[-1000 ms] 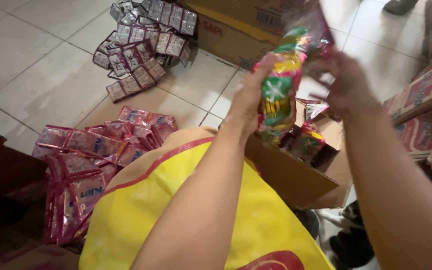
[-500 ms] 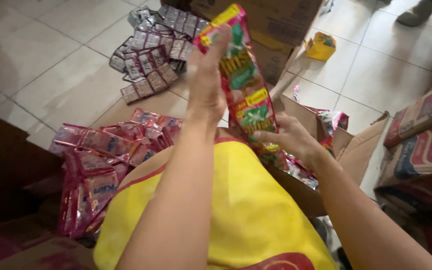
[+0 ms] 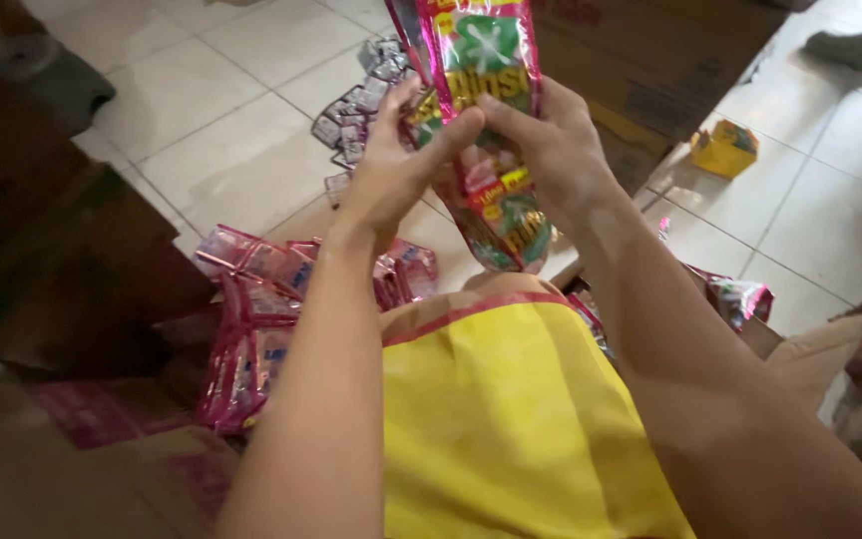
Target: The person sits on the floor and packs small snack packets into a cardboard box. They pick up packets from a pile, arrange them in groups, and place them into the box.
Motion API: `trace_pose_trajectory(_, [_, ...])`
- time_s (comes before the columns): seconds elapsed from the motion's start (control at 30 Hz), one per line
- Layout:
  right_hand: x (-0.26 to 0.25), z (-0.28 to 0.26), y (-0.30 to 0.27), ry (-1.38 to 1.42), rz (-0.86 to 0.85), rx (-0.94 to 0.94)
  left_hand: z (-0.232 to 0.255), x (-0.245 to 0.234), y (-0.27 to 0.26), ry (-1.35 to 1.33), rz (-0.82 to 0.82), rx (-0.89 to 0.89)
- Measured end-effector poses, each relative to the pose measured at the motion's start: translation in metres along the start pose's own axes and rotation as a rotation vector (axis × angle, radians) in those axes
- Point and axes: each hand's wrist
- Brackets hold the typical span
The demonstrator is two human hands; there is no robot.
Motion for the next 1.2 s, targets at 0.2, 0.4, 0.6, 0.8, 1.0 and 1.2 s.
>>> trace_pose_trajectory(0.2, [0.069, 0.01, 0.027, 0.324, -0.067, -0.02, 0.006, -0.046, -0.018, 0.053, 0.184, -0.054])
trace_pose_trajectory(0.4, [0.164, 0.029, 0.043, 0.635, -0.166, 0.047, 0.041, -0.124, -0.037, 0.25, 0.447, 0.046])
trace_pose_trajectory(0.6, [0.25, 0.079, 0.018, 0.571, -0.275, 0.384, 0.04, -0.188, -0.086, 0.244, 0.788, -0.133])
trace_pose_trajectory(0.8, [0.258, 0.125, -0.025, -0.044, -0.694, 0.772, 0.001, -0.199, -0.141, 0.836, 0.736, -0.955])
trace_pose_trajectory(1.0, [0.238, 0.125, -0.04, -0.341, -0.776, 0.788, -0.032, -0.174, -0.143, 0.936, 0.655, -0.966])
trace_pose_trajectory(1.2, [0.19, 0.095, -0.02, -0.266, -0.607, 0.602, -0.053, -0.156, -0.102, 0.939, 0.643, -0.582])
Point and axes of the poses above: each hand's wrist, its own y-axis towards the middle knuckle, its own x-axis out of the palm, z = x × y, and after that the axes turned 1 degree about -z, right-handed
